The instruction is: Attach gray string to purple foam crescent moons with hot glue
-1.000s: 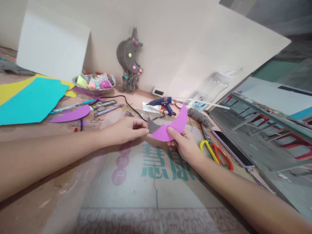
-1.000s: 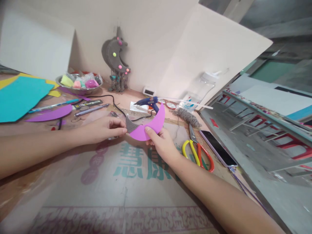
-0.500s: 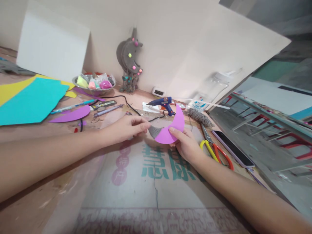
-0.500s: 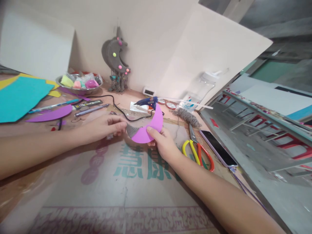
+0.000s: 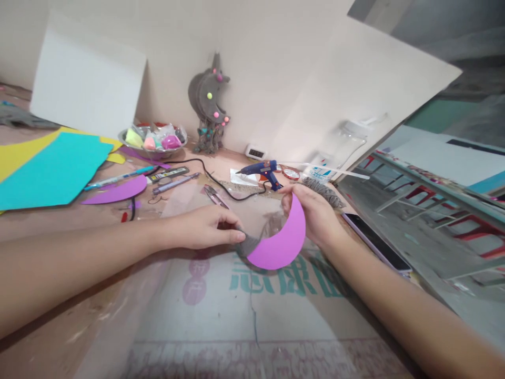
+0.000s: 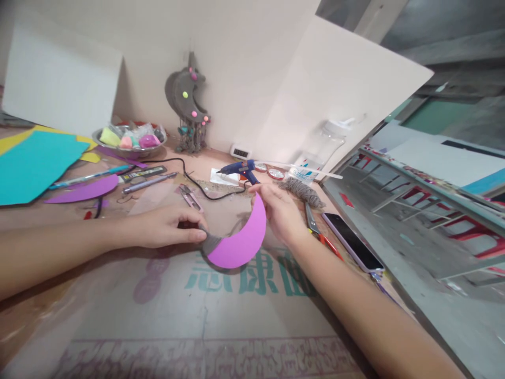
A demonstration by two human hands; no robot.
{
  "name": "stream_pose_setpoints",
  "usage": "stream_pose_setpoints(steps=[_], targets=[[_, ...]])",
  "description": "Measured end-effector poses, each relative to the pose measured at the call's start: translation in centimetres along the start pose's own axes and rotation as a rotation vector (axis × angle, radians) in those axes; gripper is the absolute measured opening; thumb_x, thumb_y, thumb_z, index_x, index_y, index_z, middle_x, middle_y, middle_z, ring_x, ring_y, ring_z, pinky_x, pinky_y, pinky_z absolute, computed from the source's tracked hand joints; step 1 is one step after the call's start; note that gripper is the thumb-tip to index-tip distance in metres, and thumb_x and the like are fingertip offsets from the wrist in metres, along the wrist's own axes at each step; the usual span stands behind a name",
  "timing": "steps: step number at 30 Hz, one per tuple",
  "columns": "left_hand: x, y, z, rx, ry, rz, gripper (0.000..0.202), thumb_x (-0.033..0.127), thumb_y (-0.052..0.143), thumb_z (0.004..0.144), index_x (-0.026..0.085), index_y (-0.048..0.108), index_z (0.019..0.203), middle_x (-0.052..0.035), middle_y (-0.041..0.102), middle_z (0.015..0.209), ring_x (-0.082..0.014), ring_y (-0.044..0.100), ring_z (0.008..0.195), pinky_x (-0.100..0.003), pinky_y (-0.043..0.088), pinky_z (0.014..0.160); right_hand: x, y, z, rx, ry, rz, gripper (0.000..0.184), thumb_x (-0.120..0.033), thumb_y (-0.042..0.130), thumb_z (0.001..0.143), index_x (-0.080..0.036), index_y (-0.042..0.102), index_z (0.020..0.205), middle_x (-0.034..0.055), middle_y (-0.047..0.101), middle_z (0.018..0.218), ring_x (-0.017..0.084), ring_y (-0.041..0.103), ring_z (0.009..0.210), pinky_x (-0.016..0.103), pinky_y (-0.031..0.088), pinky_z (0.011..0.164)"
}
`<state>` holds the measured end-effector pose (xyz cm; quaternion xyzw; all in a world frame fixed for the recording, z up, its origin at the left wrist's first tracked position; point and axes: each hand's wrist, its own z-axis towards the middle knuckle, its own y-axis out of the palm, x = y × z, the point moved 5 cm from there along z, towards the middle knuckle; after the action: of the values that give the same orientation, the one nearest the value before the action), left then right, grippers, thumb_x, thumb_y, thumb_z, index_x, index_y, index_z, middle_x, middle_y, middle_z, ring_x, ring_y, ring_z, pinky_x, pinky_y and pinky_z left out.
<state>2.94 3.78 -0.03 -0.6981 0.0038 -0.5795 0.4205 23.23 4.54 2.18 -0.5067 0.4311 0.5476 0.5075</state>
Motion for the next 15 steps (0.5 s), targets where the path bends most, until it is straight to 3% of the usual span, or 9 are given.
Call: stream_pose_setpoints(steps=[3, 7, 11, 12, 15], targets=[[0.0, 0.1, 0.0, 0.001, 0.023, 0.012, 0.026, 0.038, 0.051, 0.084, 0.015, 0.065, 0.084, -0.0007, 0.064, 0.077, -0.0134, 0.057, 0.072, -0.021, 0.042, 0.065, -0.1, 0.6, 1.0, -0.114, -0.013, -0.3, 0.026, -0.038, 0.062, 0.08, -0.019, 0.063, 0.099, -0.0011, 0.061, 0.071, 0.01, 0.051, 0.056, 0.024, 0.041, 0.054], [-0.1, 0.3, 0.0, -0.008, 0.042, 0.012, 0.025, 0.037, 0.052, 0.083, 0.016, 0.067, 0.082, -0.0001, 0.065, 0.077, -0.0128, 0.057, 0.07, -0.021, 0.042, 0.064, -2.2, 3.4, 3.5, -0.471, -0.077, -0.699, 0.032, -0.035, 0.059, 0.081, -0.019, 0.064, 0.109, 0.0046, 0.067, 0.096, 0.014, 0.061, 0.079, 0.029, 0.048, 0.071], [-0.2, 0.3, 0.0, 0.012, 0.018, 0.023, 0.024, 0.036, 0.054, 0.081, 0.016, 0.068, 0.081, -0.0003, 0.065, 0.075, -0.013, 0.057, 0.07, -0.021, 0.042, 0.064, -4.6, 6.2, 6.6, -0.77, 0.002, -0.91, 0.031, -0.032, 0.054, 0.085, -0.019, 0.064, 0.111, 0.0053, 0.069, 0.1, 0.015, 0.064, 0.079, 0.028, 0.05, 0.07], [-0.2, 0.3, 0.0, 0.014, 0.018, 0.027, 0.024, 0.035, 0.054, 0.08, 0.016, 0.068, 0.08, -0.0005, 0.065, 0.075, -0.0131, 0.057, 0.07, -0.021, 0.042, 0.065, -5.0, 7.0, 7.2, -0.795, 0.012, -0.977, 0.03, -0.03, 0.053, 0.086, -0.019, 0.064, 0.11, 0.005, 0.07, 0.097, 0.015, 0.064, 0.079, 0.027, 0.049, 0.069], [-0.1, 0.3, 0.0, 0.021, 0.017, 0.035, 0.023, 0.034, 0.054, 0.08, 0.016, 0.068, 0.079, -0.0001, 0.064, 0.074, -0.0125, 0.056, 0.068, -0.022, 0.041, 0.064, -5.4, 9.7, 8.4, -0.704, -0.085, -1.26, 0.024, -0.026, 0.057, 0.082, -0.019, 0.067, 0.103, 0.0048, 0.071, 0.091, 0.017, 0.064, 0.077, 0.027, 0.046, 0.066]])
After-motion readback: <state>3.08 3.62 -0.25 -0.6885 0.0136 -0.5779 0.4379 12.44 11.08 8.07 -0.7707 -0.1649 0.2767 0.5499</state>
